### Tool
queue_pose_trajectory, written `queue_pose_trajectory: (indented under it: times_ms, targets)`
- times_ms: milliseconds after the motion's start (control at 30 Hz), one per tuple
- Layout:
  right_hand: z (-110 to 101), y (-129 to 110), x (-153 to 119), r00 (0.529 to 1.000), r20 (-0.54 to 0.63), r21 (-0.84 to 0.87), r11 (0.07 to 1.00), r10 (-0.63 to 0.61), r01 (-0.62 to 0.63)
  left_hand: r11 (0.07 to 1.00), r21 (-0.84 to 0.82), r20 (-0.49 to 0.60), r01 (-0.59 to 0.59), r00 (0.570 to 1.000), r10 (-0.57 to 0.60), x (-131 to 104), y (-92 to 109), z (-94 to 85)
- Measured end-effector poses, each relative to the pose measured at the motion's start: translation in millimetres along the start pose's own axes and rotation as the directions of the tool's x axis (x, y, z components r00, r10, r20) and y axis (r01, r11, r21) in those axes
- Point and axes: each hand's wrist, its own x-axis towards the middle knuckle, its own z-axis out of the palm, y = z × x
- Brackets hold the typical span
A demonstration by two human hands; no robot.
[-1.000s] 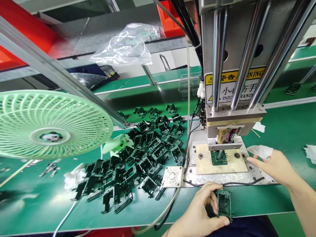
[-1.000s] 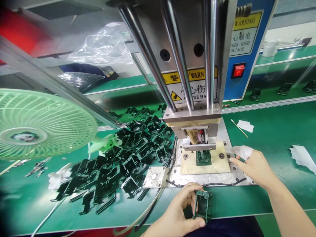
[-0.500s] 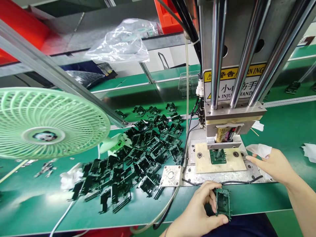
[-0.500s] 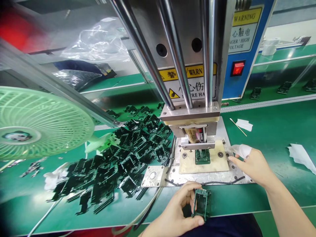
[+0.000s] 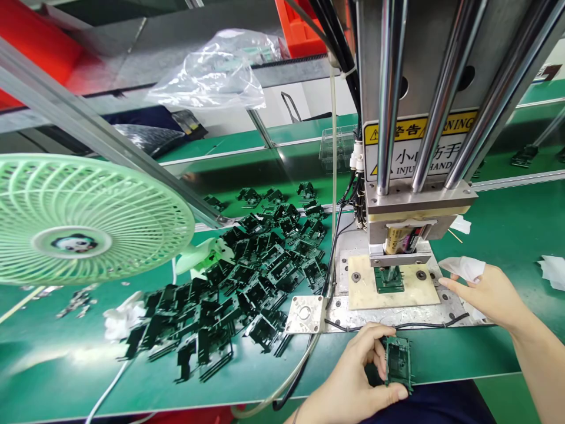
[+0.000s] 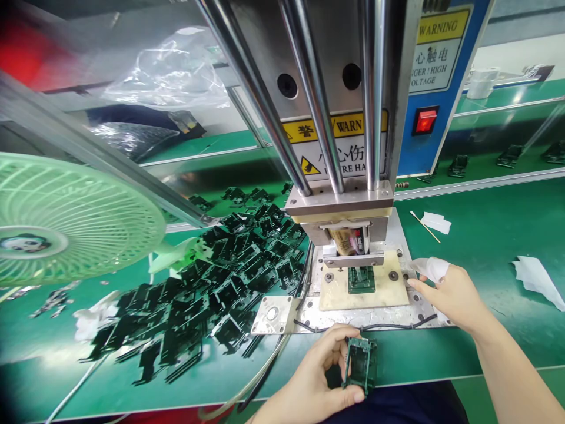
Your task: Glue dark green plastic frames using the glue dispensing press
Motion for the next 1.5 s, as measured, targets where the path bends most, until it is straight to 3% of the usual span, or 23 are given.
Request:
queue_pose_trajectory:
  times_ms: [233,533,1500]
  targets:
    - [2.7,10.0,-0.5,1.0,-0.006,-0.004,1.0,0.007,-0.007,1.0,-0.006,0.007,0.01,1.0,-0.01,0.9,0.0,-0.3]
    - [-0.6,-1.3,-0.5,1.0,-0.011,-0.008,1.0,-0.008,0.008,1.0,0.007,0.006,0.021,1.0,-0.021,0.7,1.2,0.2]
    - [-0.4,-2.6,0.6,1.0,-0.005,-0.017,1.0,-0.023,0.023,1.0,0.013,0.006,0.002,1.0,-0.003,0.8,1.6,0.1]
